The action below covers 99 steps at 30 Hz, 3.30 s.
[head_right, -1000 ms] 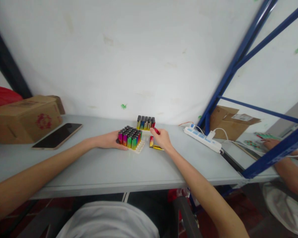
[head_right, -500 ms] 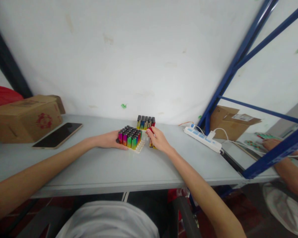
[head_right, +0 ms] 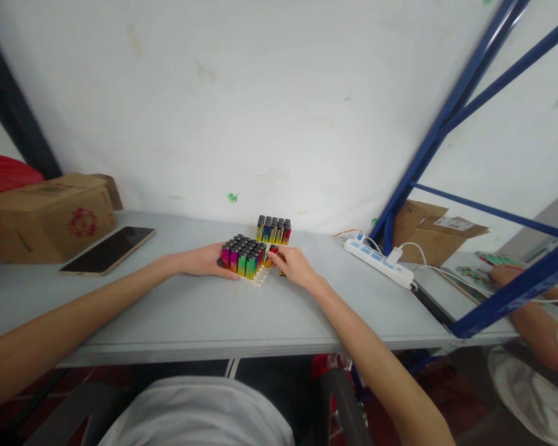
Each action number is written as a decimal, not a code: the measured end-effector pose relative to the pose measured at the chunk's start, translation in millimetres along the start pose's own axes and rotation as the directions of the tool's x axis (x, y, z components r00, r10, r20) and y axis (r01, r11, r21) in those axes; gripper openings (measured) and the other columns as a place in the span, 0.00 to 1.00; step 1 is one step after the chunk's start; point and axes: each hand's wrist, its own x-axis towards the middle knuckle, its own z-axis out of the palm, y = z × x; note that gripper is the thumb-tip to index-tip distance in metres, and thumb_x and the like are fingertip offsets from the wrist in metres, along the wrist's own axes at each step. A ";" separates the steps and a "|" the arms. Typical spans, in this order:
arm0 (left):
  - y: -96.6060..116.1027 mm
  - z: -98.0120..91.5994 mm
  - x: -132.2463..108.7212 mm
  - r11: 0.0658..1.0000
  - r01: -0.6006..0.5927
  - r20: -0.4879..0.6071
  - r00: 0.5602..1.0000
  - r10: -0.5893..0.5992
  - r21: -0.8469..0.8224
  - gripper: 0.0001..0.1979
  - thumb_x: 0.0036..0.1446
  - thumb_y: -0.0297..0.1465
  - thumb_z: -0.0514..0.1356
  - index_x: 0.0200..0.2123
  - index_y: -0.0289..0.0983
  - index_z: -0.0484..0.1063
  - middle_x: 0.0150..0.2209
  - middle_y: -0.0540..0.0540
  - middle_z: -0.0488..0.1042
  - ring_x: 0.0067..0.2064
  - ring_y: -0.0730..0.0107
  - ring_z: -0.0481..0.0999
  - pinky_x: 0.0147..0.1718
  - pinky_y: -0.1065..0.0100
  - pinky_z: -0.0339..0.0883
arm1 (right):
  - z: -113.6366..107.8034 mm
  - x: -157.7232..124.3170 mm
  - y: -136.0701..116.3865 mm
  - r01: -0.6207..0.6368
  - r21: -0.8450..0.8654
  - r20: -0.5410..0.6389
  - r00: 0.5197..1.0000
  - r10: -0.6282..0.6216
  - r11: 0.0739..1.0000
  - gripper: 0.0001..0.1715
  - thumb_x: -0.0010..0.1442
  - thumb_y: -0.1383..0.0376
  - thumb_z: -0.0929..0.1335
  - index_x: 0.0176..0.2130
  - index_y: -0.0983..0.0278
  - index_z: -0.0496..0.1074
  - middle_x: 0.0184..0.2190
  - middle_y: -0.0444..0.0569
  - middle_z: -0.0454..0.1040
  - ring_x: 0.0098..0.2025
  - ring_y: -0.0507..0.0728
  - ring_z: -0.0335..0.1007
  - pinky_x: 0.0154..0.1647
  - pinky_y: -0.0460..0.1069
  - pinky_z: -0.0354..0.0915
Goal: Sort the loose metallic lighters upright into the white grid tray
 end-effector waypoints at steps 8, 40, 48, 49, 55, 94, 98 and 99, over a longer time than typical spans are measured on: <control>5.2 -0.4 0.0 1.000 0.014 0.017 1.000 -0.013 -0.021 0.35 0.53 0.46 0.71 0.60 0.38 0.68 0.60 0.43 0.75 0.58 0.56 0.75 0.61 0.61 0.65 | -20.6 -0.8 -0.5 0.062 -0.068 0.101 0.993 -0.055 0.996 0.23 0.70 0.48 0.63 0.38 0.63 0.75 0.31 0.47 0.78 0.30 0.54 0.70 0.35 0.48 0.60; 1.1 0.2 -0.5 1.000 -0.020 -0.004 1.000 0.020 -0.015 0.38 0.54 0.47 0.70 0.64 0.38 0.66 0.60 0.42 0.74 0.57 0.57 0.76 0.60 0.62 0.67 | -68.1 -25.4 42.7 -0.191 -0.177 0.142 0.966 0.217 0.965 0.15 0.67 0.54 0.67 0.44 0.64 0.72 0.29 0.48 0.80 0.30 0.56 0.74 0.35 0.48 0.63; 0.4 0.3 0.0 1.000 -0.007 0.000 1.000 0.007 0.008 0.38 0.54 0.48 0.70 0.63 0.38 0.67 0.61 0.42 0.73 0.59 0.56 0.75 0.60 0.63 0.66 | -57.6 -13.2 23.0 -0.105 0.020 -0.294 0.950 0.106 0.994 0.23 0.65 0.47 0.68 0.41 0.63 0.78 0.28 0.47 0.77 0.28 0.55 0.67 0.32 0.49 0.60; 0.7 0.1 0.1 1.000 0.000 0.000 1.000 0.000 0.012 0.37 0.54 0.48 0.70 0.63 0.38 0.67 0.61 0.42 0.73 0.59 0.56 0.75 0.60 0.63 0.66 | -53.7 -11.7 21.2 -0.101 0.103 -0.308 0.943 0.128 0.990 0.25 0.63 0.45 0.69 0.39 0.63 0.78 0.27 0.46 0.76 0.27 0.55 0.66 0.31 0.49 0.59; 2.4 -1.0 0.4 1.000 -0.006 0.022 1.000 0.006 0.008 0.35 0.54 0.48 0.70 0.61 0.39 0.69 0.61 0.43 0.74 0.59 0.56 0.75 0.61 0.63 0.65 | -28.1 -5.6 11.1 -0.094 0.467 -0.158 0.969 0.188 0.879 0.34 0.65 0.37 0.62 0.28 0.62 0.68 0.24 0.45 0.69 0.27 0.53 0.64 0.30 0.48 0.61; 2.3 0.3 -0.3 0.998 -0.023 0.019 1.000 0.025 -0.060 0.37 0.54 0.46 0.71 0.63 0.38 0.68 0.60 0.41 0.75 0.57 0.56 0.76 0.59 0.62 0.67 | -23.3 -10.9 -14.9 -0.074 -0.273 -0.050 0.997 0.063 0.959 0.31 0.74 0.46 0.55 0.28 0.61 0.64 0.22 0.47 0.70 0.25 0.54 0.63 0.30 0.49 0.50; 0.6 0.1 1.1 0.997 -0.046 0.029 0.998 0.048 -0.069 0.35 0.55 0.46 0.70 0.63 0.40 0.69 0.59 0.43 0.75 0.57 0.56 0.76 0.60 0.61 0.66 | -19.6 -10.0 -17.1 0.021 -0.146 -0.056 0.998 -0.029 0.989 0.30 0.74 0.46 0.55 0.28 0.61 0.64 0.22 0.44 0.69 0.24 0.53 0.62 0.30 0.48 0.52; 0.6 -0.1 1.3 0.997 -0.048 0.030 0.998 0.050 -0.069 0.35 0.55 0.45 0.70 0.63 0.40 0.68 0.59 0.43 0.75 0.57 0.56 0.76 0.60 0.61 0.67 | -18.0 -9.4 -17.2 0.021 -0.139 -0.063 0.998 -0.030 0.990 0.30 0.73 0.46 0.56 0.29 0.61 0.64 0.22 0.44 0.69 0.25 0.53 0.62 0.30 0.48 0.53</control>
